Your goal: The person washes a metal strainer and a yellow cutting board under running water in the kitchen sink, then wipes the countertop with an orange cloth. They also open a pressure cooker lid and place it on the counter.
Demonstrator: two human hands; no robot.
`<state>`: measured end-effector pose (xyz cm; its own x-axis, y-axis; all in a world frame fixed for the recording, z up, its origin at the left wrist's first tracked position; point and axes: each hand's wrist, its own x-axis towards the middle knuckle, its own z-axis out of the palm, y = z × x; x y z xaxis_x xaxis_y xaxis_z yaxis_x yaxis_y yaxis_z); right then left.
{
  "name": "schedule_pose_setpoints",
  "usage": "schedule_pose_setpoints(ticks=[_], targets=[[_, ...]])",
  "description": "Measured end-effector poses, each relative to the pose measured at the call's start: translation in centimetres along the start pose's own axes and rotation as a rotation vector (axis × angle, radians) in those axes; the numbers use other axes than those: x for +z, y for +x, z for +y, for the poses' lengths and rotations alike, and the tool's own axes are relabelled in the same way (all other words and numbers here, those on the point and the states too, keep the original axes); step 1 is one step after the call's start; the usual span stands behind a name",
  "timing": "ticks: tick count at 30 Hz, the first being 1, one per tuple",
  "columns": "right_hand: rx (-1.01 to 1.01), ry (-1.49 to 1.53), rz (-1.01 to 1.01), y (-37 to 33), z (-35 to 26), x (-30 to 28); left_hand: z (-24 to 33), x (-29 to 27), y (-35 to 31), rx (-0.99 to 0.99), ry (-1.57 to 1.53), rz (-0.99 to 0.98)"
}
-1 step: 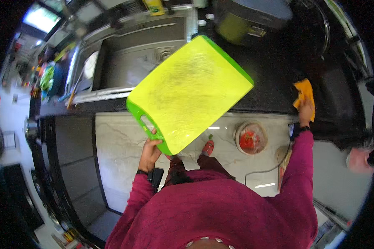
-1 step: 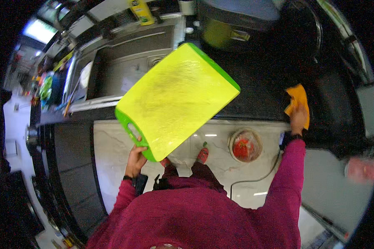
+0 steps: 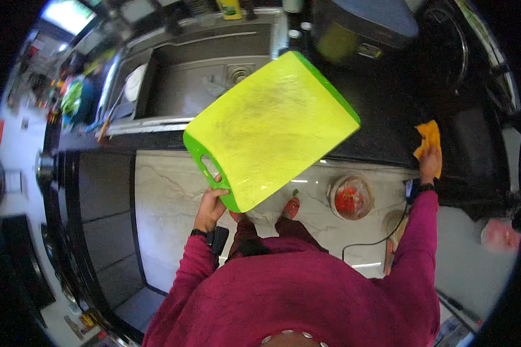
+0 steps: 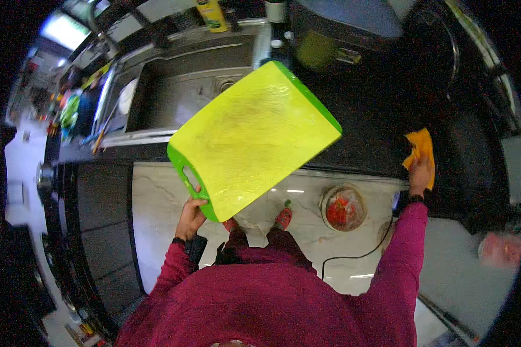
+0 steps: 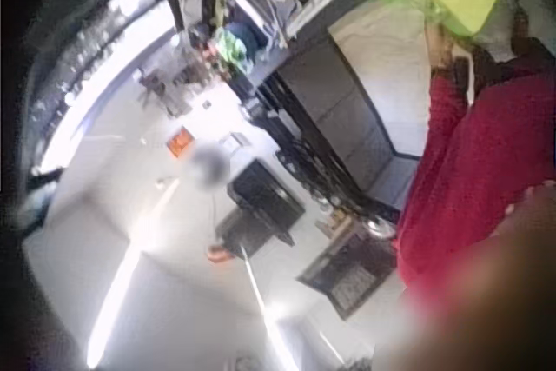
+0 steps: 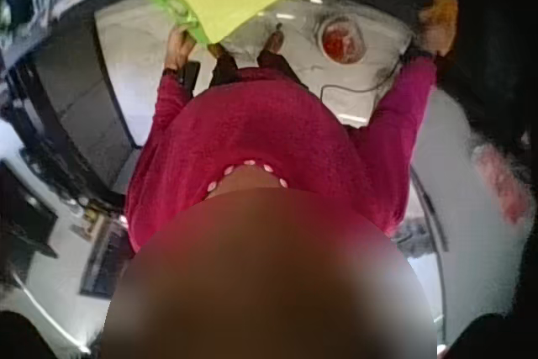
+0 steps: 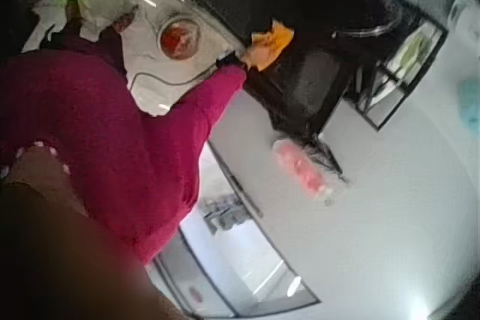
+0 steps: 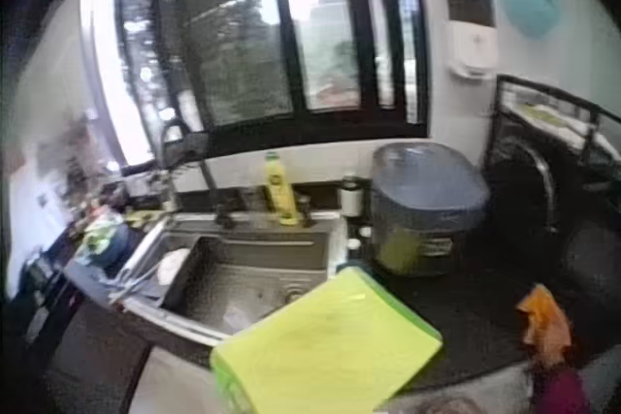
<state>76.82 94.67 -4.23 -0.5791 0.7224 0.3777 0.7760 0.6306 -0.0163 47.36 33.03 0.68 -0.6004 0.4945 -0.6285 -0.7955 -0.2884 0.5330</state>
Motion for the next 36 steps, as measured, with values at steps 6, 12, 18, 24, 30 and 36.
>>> schedule_pose_setpoints(ticks=[6,12,18,24,30,36], targets=[[0.312,0.327,-0.106,2.3,0.2,-0.7,0.4,-0.5,3.6,-0.036,-0.03,-0.17],[0.265,0.84,0.036,4.6,-8.6,-8.1,1.0,-0.3,3.4,-0.049,0.295,-0.271],[-0.046,1.221,-0.134,-0.5,-31.0,-21.3,7.5,-9.2,0.0,-0.003,0.283,-0.206],[-0.325,1.256,-0.442,-3.7,-52.7,-24.0,16.4,-24.6,-7.7,0.175,0.112,0.067],[-0.466,0.919,-0.272,-3.1,-69.5,-19.9,21.0,-39.9,-16.6,0.398,-0.106,0.407],[-0.843,0.638,0.049,-7.8,-82.7,-23.3,22.7,-47.1,-23.5,0.638,-0.311,0.578]])
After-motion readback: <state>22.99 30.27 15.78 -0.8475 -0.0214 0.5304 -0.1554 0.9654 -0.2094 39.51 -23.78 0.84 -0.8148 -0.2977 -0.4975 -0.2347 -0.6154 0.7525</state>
